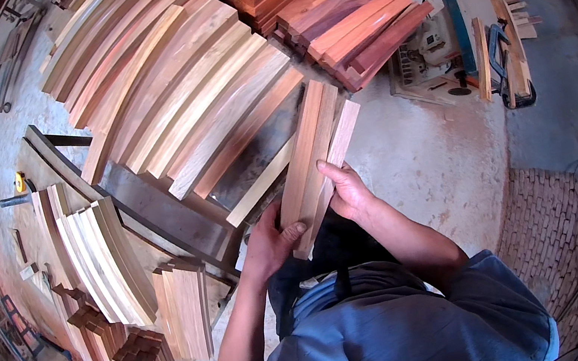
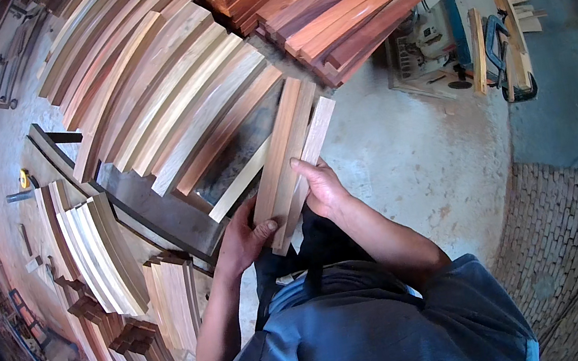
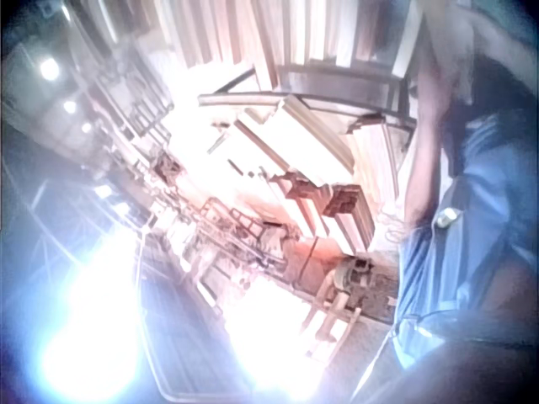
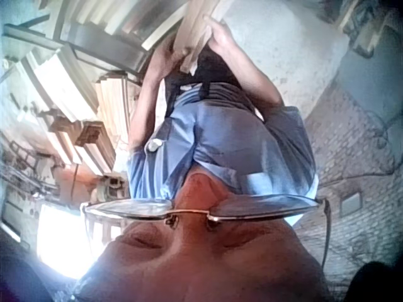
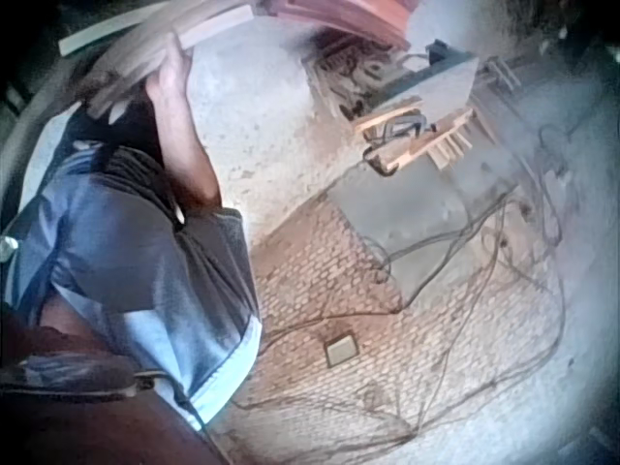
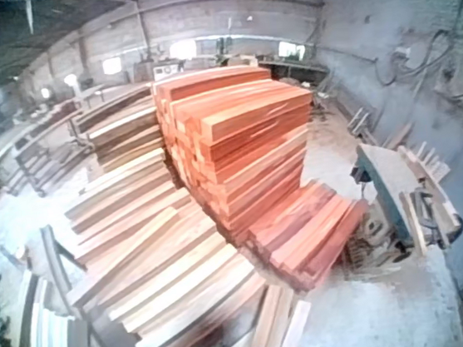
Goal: The person repeatedly picks up thin wooden planks from a pile on the floor and places them onto a growing stack on a workbench. The person handles the planks one by one, aligning them carefully to maintain a neat stack.
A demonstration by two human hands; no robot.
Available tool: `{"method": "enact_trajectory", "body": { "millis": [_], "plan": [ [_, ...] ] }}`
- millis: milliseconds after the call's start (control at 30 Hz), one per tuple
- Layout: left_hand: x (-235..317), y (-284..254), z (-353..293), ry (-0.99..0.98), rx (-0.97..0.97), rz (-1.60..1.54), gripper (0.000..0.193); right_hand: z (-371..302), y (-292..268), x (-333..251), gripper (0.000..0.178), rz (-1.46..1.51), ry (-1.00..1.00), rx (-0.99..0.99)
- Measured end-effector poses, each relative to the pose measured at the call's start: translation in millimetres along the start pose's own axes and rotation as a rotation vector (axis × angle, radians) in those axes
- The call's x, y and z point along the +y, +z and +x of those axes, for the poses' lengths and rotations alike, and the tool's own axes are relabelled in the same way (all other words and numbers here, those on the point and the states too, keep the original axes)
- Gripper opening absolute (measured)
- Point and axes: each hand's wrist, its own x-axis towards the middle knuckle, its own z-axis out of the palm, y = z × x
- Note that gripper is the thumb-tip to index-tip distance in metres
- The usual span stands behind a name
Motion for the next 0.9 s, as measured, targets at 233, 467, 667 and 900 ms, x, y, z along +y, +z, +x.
{"method": "enact_trajectory", "body": {
  "millis": [233,467,667,900],
  "plan": [
    [-2,-7,-20,0.067,-0.026,-0.231,0.063,-27,26,-9,0.052,0.003,-0.125,-0.089],
    [13,-25,-37,0.087,-0.1,-0.414,0.066,-28,44,-23,0.057,0.019,-0.066,-0.314],
    [1,-32,-47,0.041,-0.172,-0.486,0.064,-20,31,-16,0.067,0.043,0.009,-0.385],
    [-28,-27,-36,-0.004,-0.211,-0.353,0.06,-18,7,7,0.068,0.088,0.026,-0.254]
  ]
}}
